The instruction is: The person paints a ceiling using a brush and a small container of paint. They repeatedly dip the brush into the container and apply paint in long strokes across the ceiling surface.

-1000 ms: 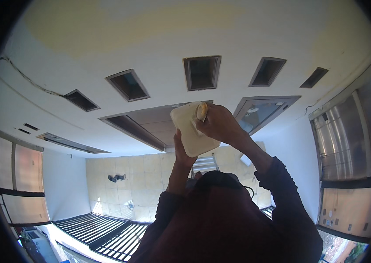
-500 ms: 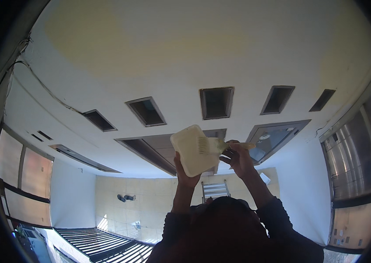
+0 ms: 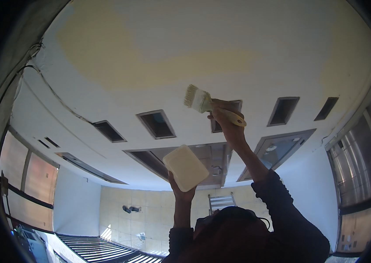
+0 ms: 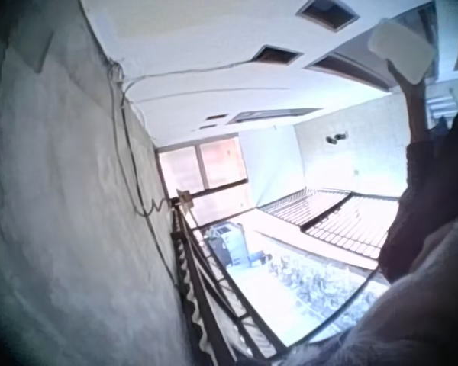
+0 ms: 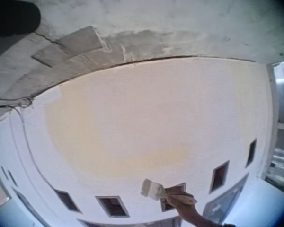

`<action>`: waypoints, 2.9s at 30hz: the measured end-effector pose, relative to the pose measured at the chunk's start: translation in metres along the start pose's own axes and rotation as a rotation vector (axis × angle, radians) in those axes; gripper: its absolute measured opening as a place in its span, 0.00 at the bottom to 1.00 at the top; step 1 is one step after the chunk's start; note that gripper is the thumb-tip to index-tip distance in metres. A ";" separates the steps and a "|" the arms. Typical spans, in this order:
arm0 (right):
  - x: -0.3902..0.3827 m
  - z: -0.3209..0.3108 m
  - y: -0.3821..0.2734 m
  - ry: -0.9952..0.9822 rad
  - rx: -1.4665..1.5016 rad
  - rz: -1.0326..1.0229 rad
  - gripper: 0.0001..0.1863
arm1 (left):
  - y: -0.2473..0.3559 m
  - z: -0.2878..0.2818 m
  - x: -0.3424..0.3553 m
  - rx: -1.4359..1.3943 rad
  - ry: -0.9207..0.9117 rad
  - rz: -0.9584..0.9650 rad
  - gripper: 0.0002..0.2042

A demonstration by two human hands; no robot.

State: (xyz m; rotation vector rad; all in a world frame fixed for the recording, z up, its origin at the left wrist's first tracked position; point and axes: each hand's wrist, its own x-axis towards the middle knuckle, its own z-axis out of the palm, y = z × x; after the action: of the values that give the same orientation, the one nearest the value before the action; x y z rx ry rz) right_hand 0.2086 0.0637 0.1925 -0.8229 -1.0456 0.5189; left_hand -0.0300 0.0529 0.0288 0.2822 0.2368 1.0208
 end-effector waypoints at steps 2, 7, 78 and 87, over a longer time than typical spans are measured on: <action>0.027 0.014 -0.001 -0.021 -0.274 -0.224 0.11 | 0.002 -0.002 -0.007 -0.014 0.023 -0.006 0.34; 0.077 0.012 0.014 -0.016 -0.544 -0.466 0.12 | 0.001 -0.015 -0.017 -0.024 0.049 -0.012 0.35; 0.070 0.116 0.100 0.067 -0.794 -0.574 0.15 | 0.012 -0.063 -0.061 0.042 0.214 0.042 0.39; 0.065 0.048 0.079 0.123 -0.612 -0.425 0.10 | 0.016 -0.067 -0.065 0.174 0.241 0.082 0.39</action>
State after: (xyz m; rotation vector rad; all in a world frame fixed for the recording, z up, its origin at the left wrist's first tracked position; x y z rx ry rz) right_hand 0.1929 0.1744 0.1767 -1.1084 -1.2399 -0.2283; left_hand -0.0969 0.0124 -0.0245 0.3289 0.5378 1.1176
